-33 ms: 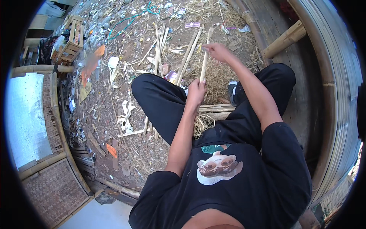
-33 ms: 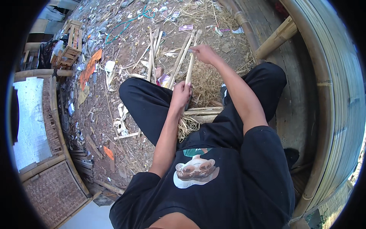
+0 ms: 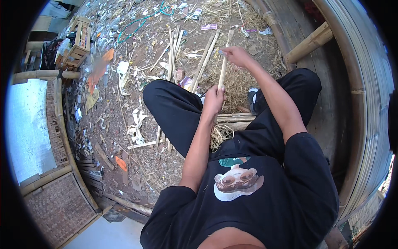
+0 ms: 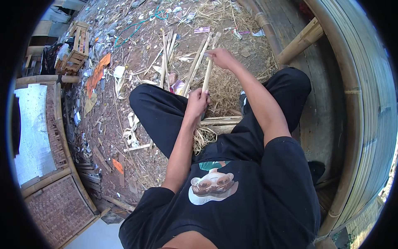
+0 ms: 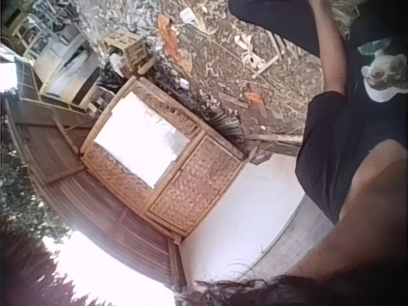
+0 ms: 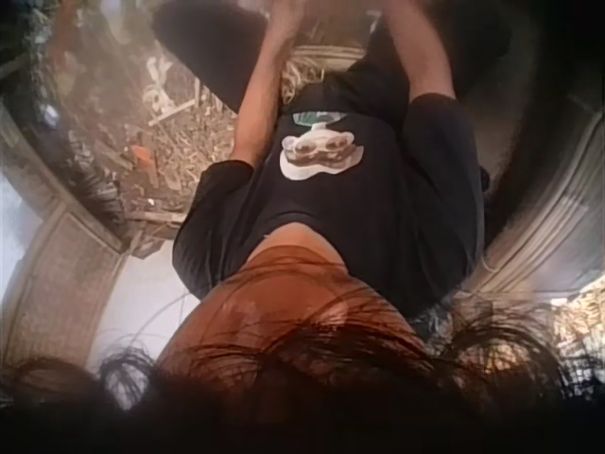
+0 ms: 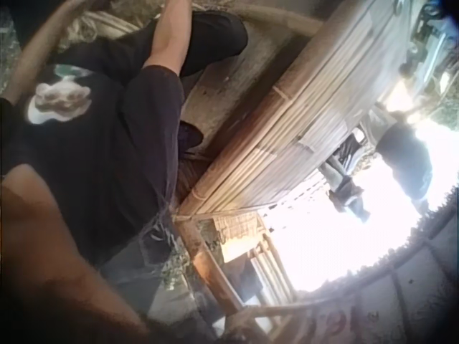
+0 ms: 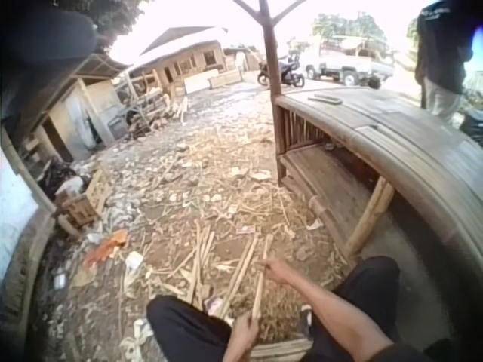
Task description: The person sits on a wooden platform and uses a small blade to scrape the surface of a long bamboo strip by hand. They repeatedly move the blade along the length of the strip to peel away thin layers.
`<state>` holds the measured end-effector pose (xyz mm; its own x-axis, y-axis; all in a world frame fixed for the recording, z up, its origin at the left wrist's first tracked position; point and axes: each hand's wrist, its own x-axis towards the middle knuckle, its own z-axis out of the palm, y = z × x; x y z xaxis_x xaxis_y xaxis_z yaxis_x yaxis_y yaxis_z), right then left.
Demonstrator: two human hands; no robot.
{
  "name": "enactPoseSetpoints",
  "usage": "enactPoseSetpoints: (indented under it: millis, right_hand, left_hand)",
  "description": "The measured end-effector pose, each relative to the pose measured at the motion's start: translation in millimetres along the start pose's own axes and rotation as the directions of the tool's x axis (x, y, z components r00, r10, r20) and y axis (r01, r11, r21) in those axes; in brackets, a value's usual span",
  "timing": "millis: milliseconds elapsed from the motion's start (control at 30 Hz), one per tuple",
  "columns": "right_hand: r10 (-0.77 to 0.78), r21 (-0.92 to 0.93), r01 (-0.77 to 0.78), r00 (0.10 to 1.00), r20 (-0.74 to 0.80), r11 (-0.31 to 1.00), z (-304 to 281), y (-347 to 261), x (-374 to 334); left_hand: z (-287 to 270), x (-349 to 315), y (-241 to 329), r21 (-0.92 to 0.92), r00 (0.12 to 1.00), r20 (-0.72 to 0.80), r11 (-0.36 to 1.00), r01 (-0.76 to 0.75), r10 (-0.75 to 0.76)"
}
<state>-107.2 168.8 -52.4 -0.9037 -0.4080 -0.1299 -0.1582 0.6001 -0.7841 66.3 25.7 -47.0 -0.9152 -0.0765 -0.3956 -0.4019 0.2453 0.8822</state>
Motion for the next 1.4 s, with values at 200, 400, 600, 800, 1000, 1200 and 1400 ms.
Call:
enactPoseSetpoints:
  millis: [200, 400, 600, 800, 1000, 1200, 1400]
  right_hand:
    - [-0.067, -0.115, 0.057, 0.995, -0.080, 0.992, -1, 7, 11]
    - [-0.057, -0.074, 0.052, 0.996, -0.070, 0.996, 15, 28, 18]
    - [-0.032, 0.033, 0.031, 0.999, 0.035, 0.999, 21, 39, 17]
    - [-0.054, 0.018, 0.052, 0.990, 0.134, 0.998, 37, 13, -8]
    - [-0.071, -0.052, 0.081, 0.982, 0.177, 0.995, 29, -5, -27]
    - [-0.249, 0.026, 0.255, 0.907, 0.340, 0.966, 43, -33, -53]
    - [-0.113, 0.105, 0.126, 0.986, -0.122, 0.986, 1, -2, -17]
  left_hand:
    - [0, -9, 12, 0.277, 0.976, -0.092, 0.946, -0.168, 0.200]
    - [8, -14, 22, 0.442, 0.947, -0.180, 0.882, -0.164, 0.266]
    - [11, -13, 18, 0.417, 0.942, -0.207, 0.895, -0.159, 0.264]
    - [6, -5, 9, 0.479, 0.940, -0.212, 0.867, -0.139, 0.268]
    - [3, -2, 4, 0.468, 0.951, -0.204, 0.876, -0.115, 0.234]
    - [-7, 3, 6, 0.360, 0.968, -0.217, 0.932, -0.044, 0.129]
    - [-8, 1, 20, -0.134, 0.991, -0.051, 0.984, 0.118, -0.125]
